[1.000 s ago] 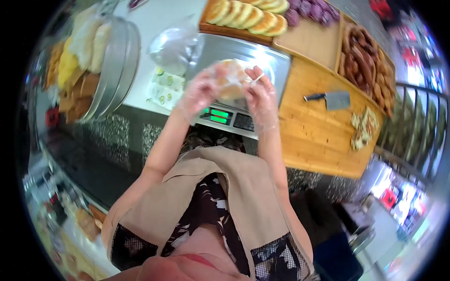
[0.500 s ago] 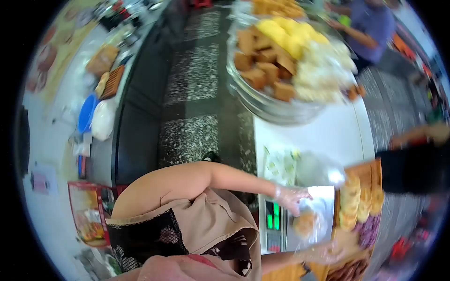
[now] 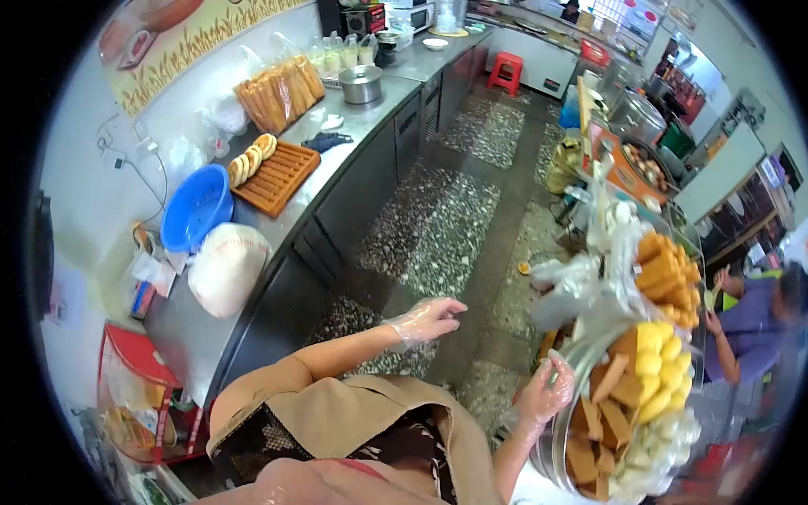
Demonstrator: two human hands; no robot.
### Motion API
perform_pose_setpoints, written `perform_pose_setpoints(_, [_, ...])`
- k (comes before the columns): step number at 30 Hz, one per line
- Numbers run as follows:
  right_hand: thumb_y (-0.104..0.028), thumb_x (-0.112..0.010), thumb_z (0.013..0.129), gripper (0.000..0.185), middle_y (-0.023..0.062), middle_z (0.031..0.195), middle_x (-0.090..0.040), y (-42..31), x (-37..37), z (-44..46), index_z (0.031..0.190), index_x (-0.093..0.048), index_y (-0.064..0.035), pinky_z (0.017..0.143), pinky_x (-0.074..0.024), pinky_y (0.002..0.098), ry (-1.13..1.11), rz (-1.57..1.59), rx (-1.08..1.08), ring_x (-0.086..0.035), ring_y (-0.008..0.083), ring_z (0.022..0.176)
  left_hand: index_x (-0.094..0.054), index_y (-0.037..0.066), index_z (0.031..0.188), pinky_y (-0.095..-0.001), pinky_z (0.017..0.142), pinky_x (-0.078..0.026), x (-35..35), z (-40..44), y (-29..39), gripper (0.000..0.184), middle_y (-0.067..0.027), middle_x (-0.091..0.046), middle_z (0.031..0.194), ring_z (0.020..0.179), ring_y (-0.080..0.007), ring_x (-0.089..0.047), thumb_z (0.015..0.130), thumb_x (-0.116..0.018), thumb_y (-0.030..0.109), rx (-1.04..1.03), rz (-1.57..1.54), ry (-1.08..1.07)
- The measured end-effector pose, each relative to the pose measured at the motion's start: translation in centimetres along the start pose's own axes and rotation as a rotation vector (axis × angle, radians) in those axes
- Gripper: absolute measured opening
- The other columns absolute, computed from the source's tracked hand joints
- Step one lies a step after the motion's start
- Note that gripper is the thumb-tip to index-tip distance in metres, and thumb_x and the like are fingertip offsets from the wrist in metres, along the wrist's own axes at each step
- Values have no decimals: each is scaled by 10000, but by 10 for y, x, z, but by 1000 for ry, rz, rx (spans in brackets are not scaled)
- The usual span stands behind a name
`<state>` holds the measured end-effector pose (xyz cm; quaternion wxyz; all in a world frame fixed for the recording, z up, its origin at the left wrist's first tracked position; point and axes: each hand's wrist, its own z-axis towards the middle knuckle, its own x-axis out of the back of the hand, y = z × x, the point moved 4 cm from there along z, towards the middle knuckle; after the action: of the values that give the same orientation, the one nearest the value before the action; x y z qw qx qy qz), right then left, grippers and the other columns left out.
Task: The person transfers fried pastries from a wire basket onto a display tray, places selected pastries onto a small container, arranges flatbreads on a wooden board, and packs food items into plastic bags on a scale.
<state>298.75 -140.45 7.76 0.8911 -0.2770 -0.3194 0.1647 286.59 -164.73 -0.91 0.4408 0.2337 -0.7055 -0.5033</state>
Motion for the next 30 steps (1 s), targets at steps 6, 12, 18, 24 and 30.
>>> perform_pose_setpoints(6, [-58,-611,831,88,116,832,-644,60,-163,133,903,-637,-15,742,-484,338,-126,-117,5,-614,233,764,-543,54,1191,-375,840,-478,147,204,-7,379,-158,-602,1059,976,-261,-596,847,-602,202,-244,119,117])
perform_pose_setpoints(12, [-87,-618,818,81,134,774,-648,128,-382,272,858,-645,-21,696,-483,345,-232,-14,-95,-624,254,734,-540,44,1189,-375,866,-492,332,418,-71,442,-149,-620,1089,1008,-273,-609,790,-652,197,-155,257,272])
perform_pose_setpoints(18, [-67,-615,819,78,140,796,-642,33,-575,406,858,-627,-1,708,-484,341,-467,203,60,-623,276,729,-396,39,1327,-372,887,-473,632,503,-150,687,-157,-610,1154,1021,-294,-602,758,-696,279,140,472,797])
perform_pose_setpoints(24, [-62,-612,822,53,149,785,-624,28,-706,465,851,-621,-18,680,-475,365,-531,-83,7,-600,307,722,-124,26,1472,-576,1115,-65,912,595,-224,1333,-251,-212,1490,1402,-373,-168,510,-694,752,689,1095,848])
perform_pose_setpoints(30, [-102,-631,825,102,76,722,-602,44,-791,446,824,-625,0,653,-454,288,-513,8,-615,-548,137,687,-69,153,1490,-558,1120,-69,1056,737,-293,1351,-240,-188,1502,1410,-369,-145,469,-749,719,797,1022,682])
